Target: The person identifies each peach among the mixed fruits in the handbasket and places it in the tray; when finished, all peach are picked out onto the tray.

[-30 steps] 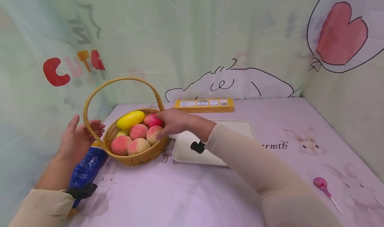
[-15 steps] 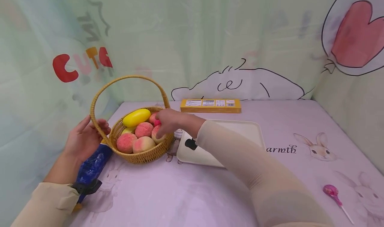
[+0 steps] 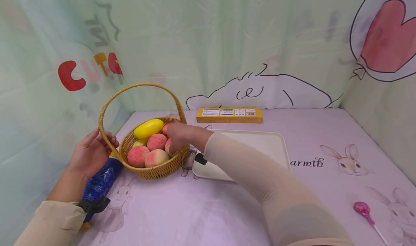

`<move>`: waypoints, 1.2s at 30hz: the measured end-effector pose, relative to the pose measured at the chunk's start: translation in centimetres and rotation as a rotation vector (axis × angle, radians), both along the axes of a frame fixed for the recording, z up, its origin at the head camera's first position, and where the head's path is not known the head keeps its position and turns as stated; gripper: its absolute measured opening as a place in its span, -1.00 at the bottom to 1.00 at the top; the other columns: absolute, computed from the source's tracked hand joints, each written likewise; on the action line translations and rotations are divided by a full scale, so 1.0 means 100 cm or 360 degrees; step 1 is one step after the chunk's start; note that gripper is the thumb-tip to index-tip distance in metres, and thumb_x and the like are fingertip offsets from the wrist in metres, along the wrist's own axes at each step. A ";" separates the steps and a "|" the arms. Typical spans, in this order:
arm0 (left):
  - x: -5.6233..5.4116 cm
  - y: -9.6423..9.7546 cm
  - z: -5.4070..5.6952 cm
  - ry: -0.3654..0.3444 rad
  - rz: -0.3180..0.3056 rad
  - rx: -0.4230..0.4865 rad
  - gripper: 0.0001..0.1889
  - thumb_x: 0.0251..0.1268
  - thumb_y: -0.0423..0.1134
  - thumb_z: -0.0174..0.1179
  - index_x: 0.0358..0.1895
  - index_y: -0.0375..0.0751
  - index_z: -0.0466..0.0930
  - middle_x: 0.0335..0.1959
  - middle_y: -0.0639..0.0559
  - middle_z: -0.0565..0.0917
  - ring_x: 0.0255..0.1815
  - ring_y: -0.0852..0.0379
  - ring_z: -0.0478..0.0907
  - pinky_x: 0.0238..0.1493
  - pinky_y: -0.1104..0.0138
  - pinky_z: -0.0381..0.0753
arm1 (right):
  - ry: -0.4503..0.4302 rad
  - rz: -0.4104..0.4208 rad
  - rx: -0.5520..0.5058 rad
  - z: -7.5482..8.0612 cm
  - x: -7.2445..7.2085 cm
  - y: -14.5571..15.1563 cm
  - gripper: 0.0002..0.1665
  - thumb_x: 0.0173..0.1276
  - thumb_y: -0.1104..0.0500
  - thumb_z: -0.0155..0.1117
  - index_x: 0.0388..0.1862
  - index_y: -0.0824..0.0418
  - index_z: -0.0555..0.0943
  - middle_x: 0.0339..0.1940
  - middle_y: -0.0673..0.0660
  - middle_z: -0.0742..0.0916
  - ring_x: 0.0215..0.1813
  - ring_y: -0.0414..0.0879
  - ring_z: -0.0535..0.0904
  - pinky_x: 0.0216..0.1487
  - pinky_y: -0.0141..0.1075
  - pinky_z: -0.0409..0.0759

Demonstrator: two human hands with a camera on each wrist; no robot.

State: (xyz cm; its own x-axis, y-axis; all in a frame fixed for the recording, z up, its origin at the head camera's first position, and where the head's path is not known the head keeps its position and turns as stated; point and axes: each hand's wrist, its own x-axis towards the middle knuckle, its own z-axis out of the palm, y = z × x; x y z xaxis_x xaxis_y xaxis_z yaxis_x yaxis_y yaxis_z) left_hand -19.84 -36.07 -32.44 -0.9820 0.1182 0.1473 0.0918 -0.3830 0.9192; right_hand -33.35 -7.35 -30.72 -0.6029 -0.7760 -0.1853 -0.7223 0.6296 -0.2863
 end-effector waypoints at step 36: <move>0.001 0.001 -0.006 0.0012 0.0089 -0.0085 -0.62 0.72 0.07 -0.22 -0.07 -0.03 0.55 -0.17 0.08 0.60 -0.04 0.12 0.49 0.16 0.36 0.42 | -0.0216 -0.0169 -0.0662 0.013 -0.004 0.037 -0.39 0.17 -0.10 0.59 0.12 0.17 0.68 -0.11 0.04 0.75 -0.08 -0.06 0.63 -0.05 -0.28 0.63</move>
State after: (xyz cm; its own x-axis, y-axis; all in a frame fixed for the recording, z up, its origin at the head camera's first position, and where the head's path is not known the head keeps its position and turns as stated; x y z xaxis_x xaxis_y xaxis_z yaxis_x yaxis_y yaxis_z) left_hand -19.72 -35.97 -33.06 -0.9862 0.0712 0.1494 0.1184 -0.3276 0.9374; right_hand -33.80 -3.65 -29.43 -0.6748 -0.7365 0.0465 -0.5986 0.5095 -0.6181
